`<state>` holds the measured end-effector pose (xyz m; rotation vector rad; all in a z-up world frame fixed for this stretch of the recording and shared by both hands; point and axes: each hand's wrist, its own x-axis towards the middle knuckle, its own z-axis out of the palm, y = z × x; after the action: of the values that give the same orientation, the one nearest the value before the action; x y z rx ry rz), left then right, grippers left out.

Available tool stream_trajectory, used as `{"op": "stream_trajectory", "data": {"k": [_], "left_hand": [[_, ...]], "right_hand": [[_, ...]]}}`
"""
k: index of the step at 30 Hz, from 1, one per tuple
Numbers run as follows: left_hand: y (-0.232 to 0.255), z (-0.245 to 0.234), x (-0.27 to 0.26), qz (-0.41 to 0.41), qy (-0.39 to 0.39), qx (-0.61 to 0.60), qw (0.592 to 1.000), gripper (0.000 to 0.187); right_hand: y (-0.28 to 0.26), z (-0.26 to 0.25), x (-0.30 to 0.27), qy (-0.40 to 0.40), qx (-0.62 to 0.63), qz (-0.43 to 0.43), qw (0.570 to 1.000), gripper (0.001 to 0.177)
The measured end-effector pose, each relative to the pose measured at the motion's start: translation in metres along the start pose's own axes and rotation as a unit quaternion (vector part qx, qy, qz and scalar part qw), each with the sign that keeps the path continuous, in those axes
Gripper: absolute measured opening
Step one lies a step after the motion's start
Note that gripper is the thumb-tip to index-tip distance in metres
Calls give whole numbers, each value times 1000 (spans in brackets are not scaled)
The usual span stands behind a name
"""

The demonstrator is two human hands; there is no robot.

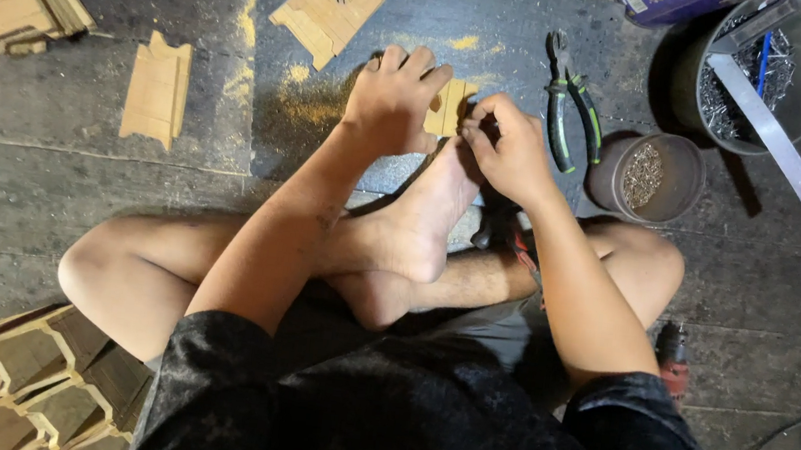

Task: The person assembles small wooden components on a workshop floor using pliers and a hammer, picking up metal fasteners from a container to join the pieces together.

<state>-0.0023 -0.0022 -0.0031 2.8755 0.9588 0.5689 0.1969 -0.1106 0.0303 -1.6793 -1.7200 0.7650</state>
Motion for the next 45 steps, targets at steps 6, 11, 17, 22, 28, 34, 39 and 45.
{"op": "stream_trajectory", "data": {"k": [6, 11, 17, 22, 28, 34, 39, 45], "left_hand": [[-1, 3, 1, -9, 2, -12, 1000, 82], [-2, 8, 2, -17, -28, -17, 999, 81], [-3, 17, 4, -20, -47, -11, 999, 89], [-5, 20, 4, -12, -45, -5, 999, 90], [-4, 19, 6, -21, -91, -7, 996, 91], [-3, 15, 5, -32, -115, -31, 992, 88], [1, -10, 15, -47, -187, -66, 979, 95], [7, -25, 18, -59, -238, -96, 965, 77]], "right_hand": [[5, 10, 5, -18, -27, -44, 999, 19], [4, 11, 5, -16, -2, -25, 1000, 21], [5, 11, 6, -17, -6, -34, 999, 23], [7, 14, 8, -25, -35, -48, 998, 22], [10, 17, 6, 8, -37, -69, 997, 19], [-12, -32, -36, 54, -118, -14, 991, 41], [-26, -67, -102, -74, -205, 166, 962, 55], [-46, -59, -111, -285, -248, 329, 865, 69]]}}
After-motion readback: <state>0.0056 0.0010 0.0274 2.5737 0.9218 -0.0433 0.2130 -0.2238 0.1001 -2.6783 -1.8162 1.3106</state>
